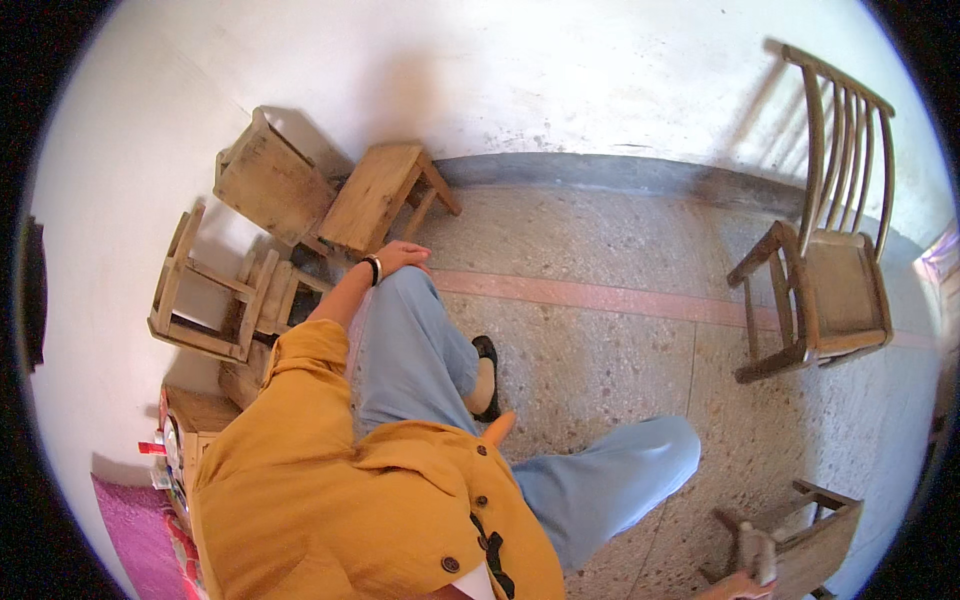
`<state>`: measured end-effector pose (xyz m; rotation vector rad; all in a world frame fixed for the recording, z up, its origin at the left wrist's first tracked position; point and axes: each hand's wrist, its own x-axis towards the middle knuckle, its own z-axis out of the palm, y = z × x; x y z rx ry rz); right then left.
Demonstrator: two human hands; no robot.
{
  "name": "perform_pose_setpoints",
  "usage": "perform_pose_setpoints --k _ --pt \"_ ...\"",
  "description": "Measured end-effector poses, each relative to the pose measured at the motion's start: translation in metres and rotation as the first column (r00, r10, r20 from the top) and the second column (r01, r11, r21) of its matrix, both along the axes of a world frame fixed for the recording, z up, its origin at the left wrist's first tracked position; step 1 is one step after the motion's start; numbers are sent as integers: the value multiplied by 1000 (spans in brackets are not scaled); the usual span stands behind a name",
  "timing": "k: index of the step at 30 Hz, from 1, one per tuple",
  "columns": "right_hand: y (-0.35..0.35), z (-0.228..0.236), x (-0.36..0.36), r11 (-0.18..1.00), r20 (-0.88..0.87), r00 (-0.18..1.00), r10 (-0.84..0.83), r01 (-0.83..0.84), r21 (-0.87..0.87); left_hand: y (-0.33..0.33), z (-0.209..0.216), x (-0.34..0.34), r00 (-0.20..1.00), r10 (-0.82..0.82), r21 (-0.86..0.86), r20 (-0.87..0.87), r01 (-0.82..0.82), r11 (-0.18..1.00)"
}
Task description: The person sits on the floor and wipes the surfaces of several small wooden stools with a white cloth. They handle the stools one at a time, wiping the top and sides, then stacking the cleaned stools together in a pile.
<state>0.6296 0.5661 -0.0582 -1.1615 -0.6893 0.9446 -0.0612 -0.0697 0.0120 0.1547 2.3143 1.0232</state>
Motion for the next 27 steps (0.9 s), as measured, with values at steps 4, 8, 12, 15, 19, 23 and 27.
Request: perform_pose_setpoints --k 4,8,12,15,19,23,27 --pt "-104 -2 -8 999 -11 1000 17 -17 -40 28 8 -6 995 -93 -35 -24 92 995" --pt "-177 -14 -25 986 -60 992 108 -115 -120 26 -1 -12 996 -90 43 -1 90 995" --pt "-220 -16 -70 948 81 958 274 -255 -192 56 -2 -25 915 -385 -173 -120 363 916" --pt "-224 1 -124 863 -297 899 322 -408 -298 74 -23 -27 660 -654 -384 -369 533 754" --pt "-213 5 -200 740 -387 747 540 -641 -203 122 -44 -6 657 -667 -270 -350 612 744" --pt "-175 -7 -266 577 -363 619 697 -784 -228 145 -62 14 775 -508 63 -376 568 820" --pt "-112 -23 -331 304 -306 369 878 -922 -239 151 -43 13 892 -283 227 -353 375 899"
